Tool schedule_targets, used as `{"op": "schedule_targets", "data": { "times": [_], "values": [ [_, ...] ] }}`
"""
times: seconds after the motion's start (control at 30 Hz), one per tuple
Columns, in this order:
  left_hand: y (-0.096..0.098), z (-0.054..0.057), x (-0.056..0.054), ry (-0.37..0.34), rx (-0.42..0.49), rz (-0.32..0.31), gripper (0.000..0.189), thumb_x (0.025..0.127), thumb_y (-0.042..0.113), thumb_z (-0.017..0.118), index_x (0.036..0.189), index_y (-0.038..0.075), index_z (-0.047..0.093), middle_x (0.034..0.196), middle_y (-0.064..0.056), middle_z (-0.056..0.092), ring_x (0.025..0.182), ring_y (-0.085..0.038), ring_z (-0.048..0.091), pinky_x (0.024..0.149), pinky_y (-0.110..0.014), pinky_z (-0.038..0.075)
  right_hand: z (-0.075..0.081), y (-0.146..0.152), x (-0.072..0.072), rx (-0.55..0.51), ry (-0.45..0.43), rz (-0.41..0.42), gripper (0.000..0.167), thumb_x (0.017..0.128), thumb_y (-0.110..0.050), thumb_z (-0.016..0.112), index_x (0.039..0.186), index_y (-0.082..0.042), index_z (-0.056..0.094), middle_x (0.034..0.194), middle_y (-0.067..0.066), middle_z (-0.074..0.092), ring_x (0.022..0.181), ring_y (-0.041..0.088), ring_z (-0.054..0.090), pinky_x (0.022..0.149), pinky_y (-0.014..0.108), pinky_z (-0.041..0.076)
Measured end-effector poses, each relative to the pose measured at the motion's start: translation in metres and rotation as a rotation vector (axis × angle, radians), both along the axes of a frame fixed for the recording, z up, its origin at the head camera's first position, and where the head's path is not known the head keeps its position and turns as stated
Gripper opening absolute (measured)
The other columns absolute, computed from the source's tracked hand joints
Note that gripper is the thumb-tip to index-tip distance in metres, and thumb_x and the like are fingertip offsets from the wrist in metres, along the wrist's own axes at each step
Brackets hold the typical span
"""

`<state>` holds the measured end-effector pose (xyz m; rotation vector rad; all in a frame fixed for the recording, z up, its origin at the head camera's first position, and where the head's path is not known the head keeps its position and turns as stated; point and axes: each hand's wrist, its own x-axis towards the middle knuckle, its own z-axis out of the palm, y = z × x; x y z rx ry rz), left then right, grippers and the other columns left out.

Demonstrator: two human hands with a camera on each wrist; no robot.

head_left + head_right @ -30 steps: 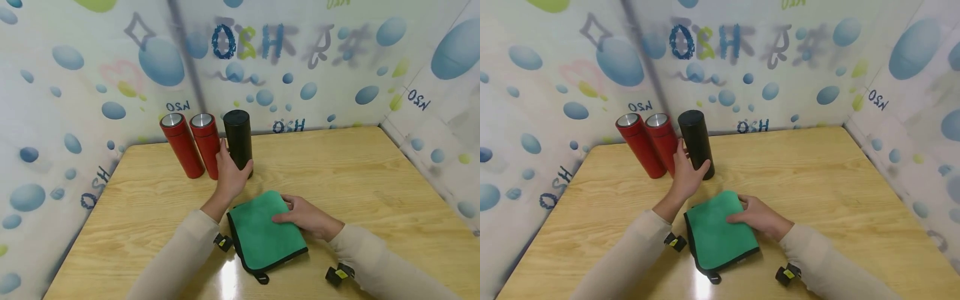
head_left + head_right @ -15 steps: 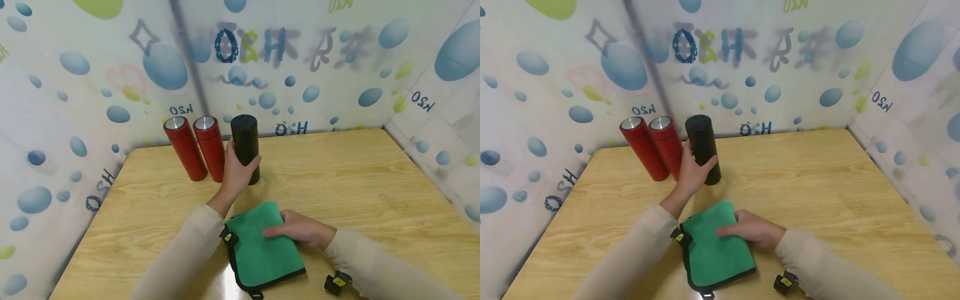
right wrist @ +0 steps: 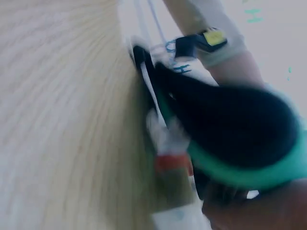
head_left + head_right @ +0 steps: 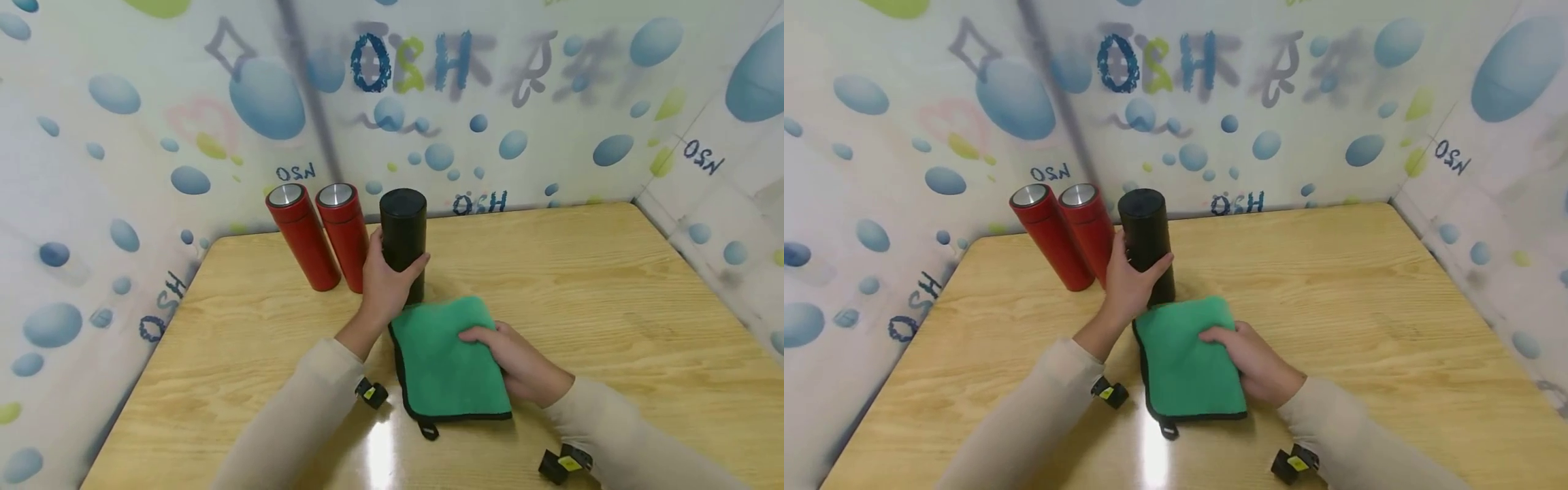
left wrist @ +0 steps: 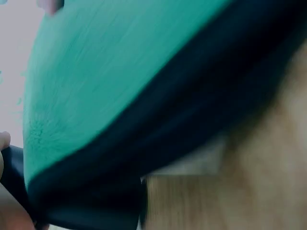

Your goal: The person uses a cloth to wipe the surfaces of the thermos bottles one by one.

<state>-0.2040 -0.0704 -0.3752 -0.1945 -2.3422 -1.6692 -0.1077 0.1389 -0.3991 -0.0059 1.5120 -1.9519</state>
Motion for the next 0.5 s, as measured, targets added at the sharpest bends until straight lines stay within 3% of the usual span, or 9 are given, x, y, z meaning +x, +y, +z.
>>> {"op": "schedule_targets", "data": {
  "times": [0.13,0.27,0.5],
  "values": [
    [-0.01,0.003,0.017,0.111,0.017,0.004,0.071,0.084,0.031,0.081,0.142,0.019,0.042,0.136,0.001,0.056,0.123,-0.02,0.055,0.103,-0.049,0.049,0.006,0.005,0.001,-0.042,-0.01,-0.124,0.032,0.103,-0.023,0.05,0.132,-0.01,0.045,0.116,-0.006,0.065,0.108,0.009,0.066,0.094,0.031,0.055],
    [-0.021,0.009,0.033,0.202,0.053,-0.009,0.072,0.081,0.026,0.083,0.14,0.017,0.043,0.133,-0.001,0.056,0.12,-0.02,0.056,0.1,-0.047,0.05,0.009,0.007,0.0,-0.069,-0.008,-0.17,0.035,0.106,-0.025,0.045,0.137,-0.012,0.036,0.122,-0.008,0.059,0.113,0.006,0.062,0.098,0.029,0.052],
    [-0.032,0.015,0.056,0.234,-0.066,-0.032,0.079,0.077,0.026,0.087,0.141,0.022,0.042,0.132,0.002,0.054,0.117,-0.017,0.053,0.095,-0.048,0.05,0.014,0.0,-0.006,-0.118,0.018,-0.191,0.039,0.109,-0.036,0.036,0.142,-0.018,0.026,0.131,-0.006,0.051,0.12,0.005,0.057,0.103,0.029,0.049]
  ]
}}
